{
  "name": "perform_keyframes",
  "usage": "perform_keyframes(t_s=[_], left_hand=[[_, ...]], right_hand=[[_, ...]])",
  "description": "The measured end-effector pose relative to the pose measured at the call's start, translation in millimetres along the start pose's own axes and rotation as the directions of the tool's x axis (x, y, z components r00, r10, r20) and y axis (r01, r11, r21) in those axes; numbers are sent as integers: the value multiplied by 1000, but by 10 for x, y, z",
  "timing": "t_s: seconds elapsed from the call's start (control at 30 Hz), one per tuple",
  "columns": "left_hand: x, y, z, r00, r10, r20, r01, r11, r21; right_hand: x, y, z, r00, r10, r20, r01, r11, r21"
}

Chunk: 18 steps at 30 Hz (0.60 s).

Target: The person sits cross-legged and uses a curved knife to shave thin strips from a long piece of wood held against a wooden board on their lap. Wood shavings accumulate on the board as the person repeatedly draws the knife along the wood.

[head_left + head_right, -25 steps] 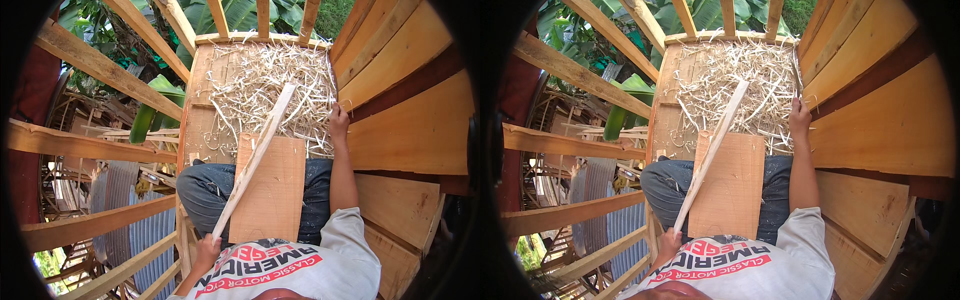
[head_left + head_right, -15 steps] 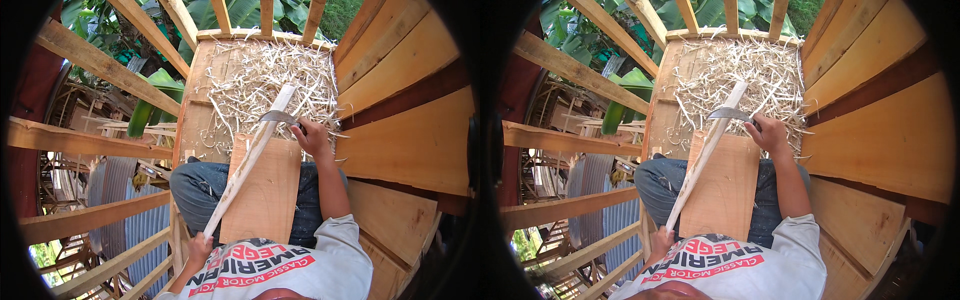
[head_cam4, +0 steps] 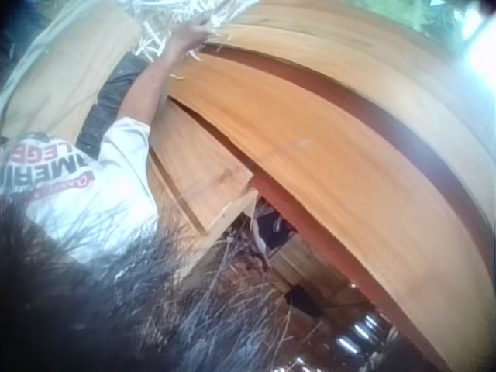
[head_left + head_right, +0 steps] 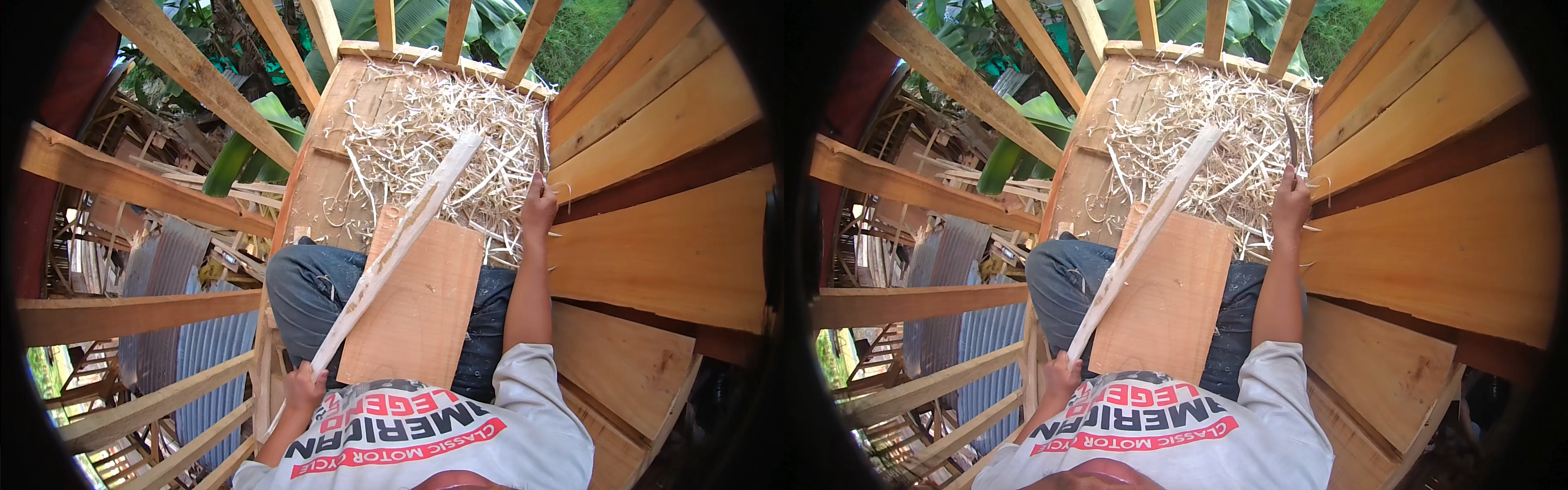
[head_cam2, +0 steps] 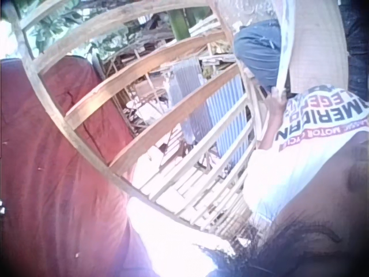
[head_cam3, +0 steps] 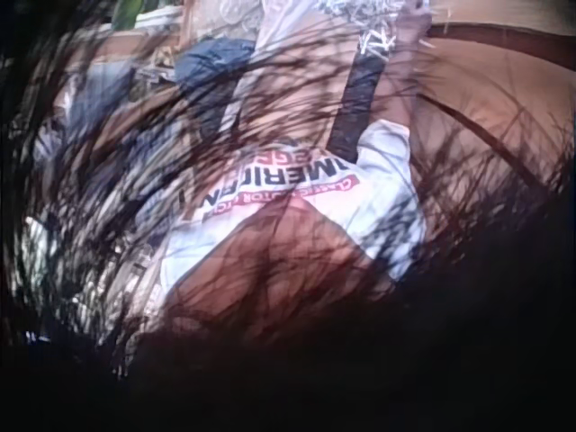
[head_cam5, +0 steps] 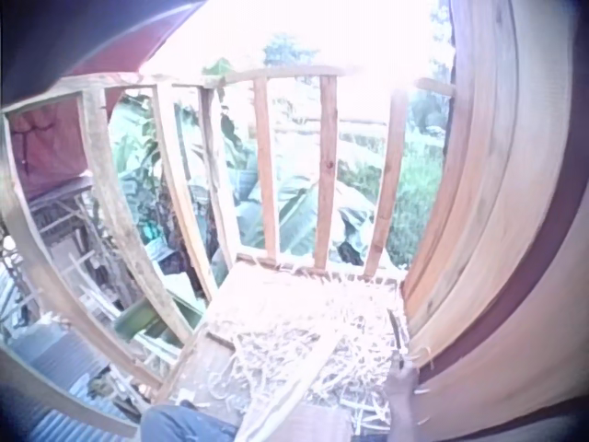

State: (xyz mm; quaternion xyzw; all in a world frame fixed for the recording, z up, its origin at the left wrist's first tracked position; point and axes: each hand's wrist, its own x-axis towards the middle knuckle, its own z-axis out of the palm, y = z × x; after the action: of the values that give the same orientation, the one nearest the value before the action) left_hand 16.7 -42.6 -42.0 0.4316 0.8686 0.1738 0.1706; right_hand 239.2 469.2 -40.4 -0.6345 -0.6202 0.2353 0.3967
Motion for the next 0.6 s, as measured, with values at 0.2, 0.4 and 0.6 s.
perform_keyframes(t_s=[0.2, 0.4, 0.6], left_hand=[[-45, -43, 0, 1000, -3, 5, 3, 1000, -1], [-56, -17, 32, 1000, -11, -1, 11, 999, 31], [-90, -28, 105, 998, -6, -59, 11, 997, 81]], right_hand=[[-411, -184, -93, 869, -420, 260, 357, 898, 257], [-676, -455, 82, 750, -543, 377, 585, 811, 6], [-671, -464, 175, 794, -522, 312, 587, 793, -166]])
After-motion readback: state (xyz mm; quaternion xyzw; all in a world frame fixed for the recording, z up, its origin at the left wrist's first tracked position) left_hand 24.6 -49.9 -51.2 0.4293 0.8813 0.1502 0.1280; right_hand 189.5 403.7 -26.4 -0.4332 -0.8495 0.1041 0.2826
